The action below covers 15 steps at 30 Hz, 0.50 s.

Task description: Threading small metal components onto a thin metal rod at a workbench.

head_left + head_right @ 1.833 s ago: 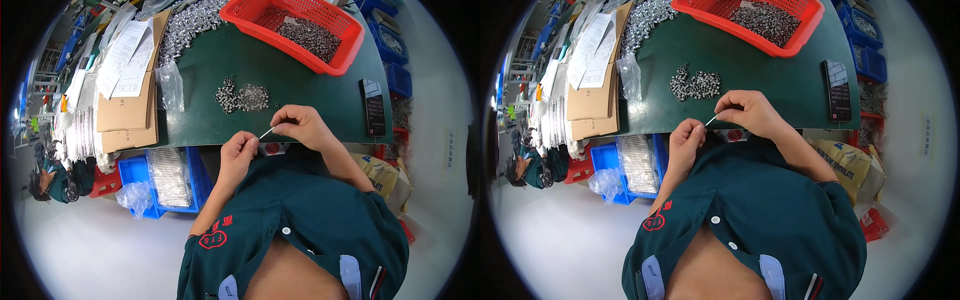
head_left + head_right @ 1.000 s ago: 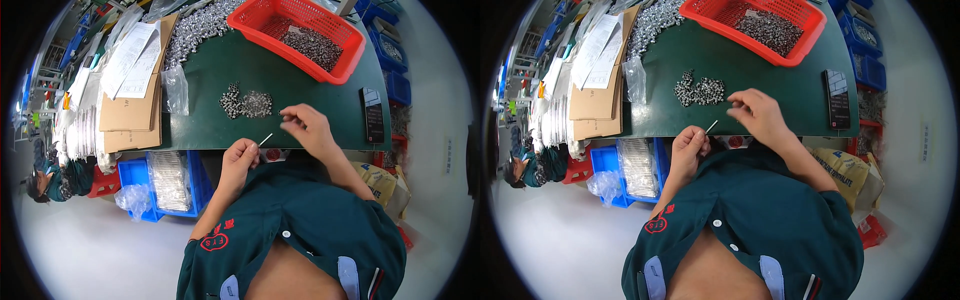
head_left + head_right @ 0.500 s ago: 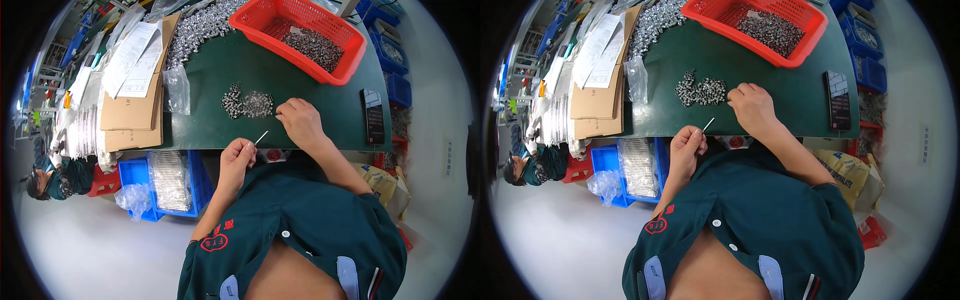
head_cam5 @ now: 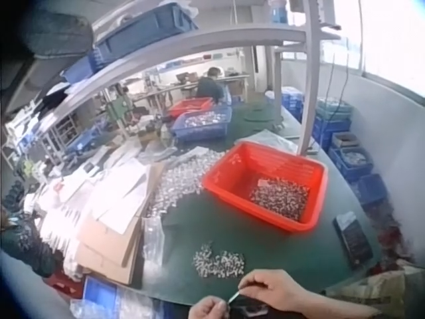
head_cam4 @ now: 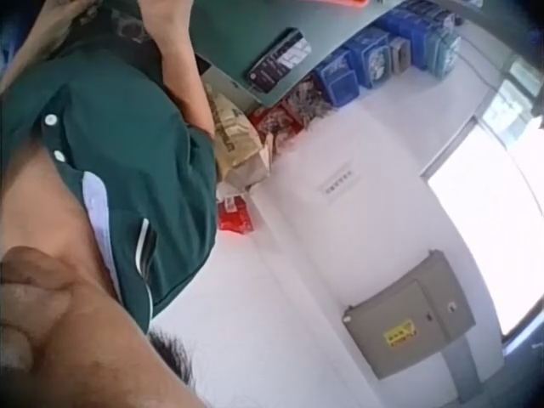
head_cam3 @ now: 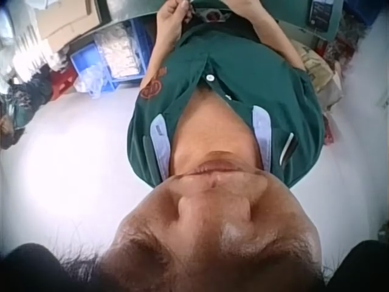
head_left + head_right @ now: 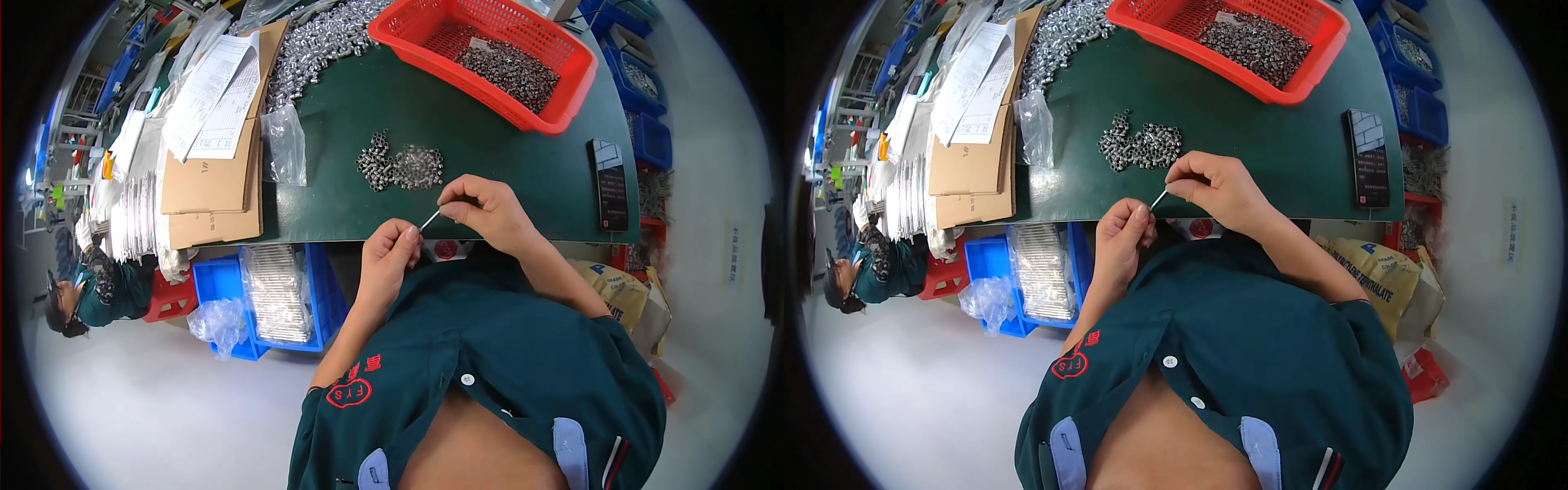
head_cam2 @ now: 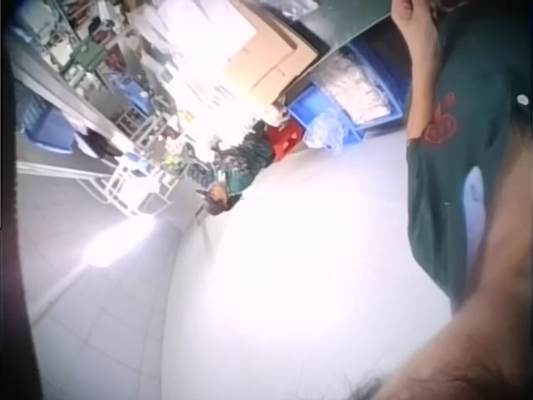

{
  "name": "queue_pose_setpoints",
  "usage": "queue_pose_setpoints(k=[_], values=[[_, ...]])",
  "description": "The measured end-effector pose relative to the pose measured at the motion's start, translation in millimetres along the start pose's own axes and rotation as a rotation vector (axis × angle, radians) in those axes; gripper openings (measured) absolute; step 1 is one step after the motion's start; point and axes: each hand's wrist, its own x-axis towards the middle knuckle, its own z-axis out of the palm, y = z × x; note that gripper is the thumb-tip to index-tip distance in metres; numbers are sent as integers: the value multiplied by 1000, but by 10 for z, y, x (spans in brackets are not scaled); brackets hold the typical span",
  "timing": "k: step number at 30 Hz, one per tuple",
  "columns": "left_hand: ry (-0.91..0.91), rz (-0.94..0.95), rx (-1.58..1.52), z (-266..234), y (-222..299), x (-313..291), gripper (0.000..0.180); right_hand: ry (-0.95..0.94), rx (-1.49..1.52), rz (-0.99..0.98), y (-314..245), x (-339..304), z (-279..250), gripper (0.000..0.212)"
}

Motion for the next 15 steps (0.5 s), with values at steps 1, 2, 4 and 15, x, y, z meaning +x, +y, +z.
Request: queue_pose_setpoints(k=[1,2,4,15], values=[[1,0,13,2,-3,-1,16,-11,9,30,9,-3,-5,8],[1,1,26,5,-5,-1,16,-22,19,59,14,-6,-11,8],[4,1,43,9,-8,-3,16,-8,-80,-80,0,-23,-14,8],[-63,39,31,48,-34,-22,17,-77,258,58,34,-144,50,10]])
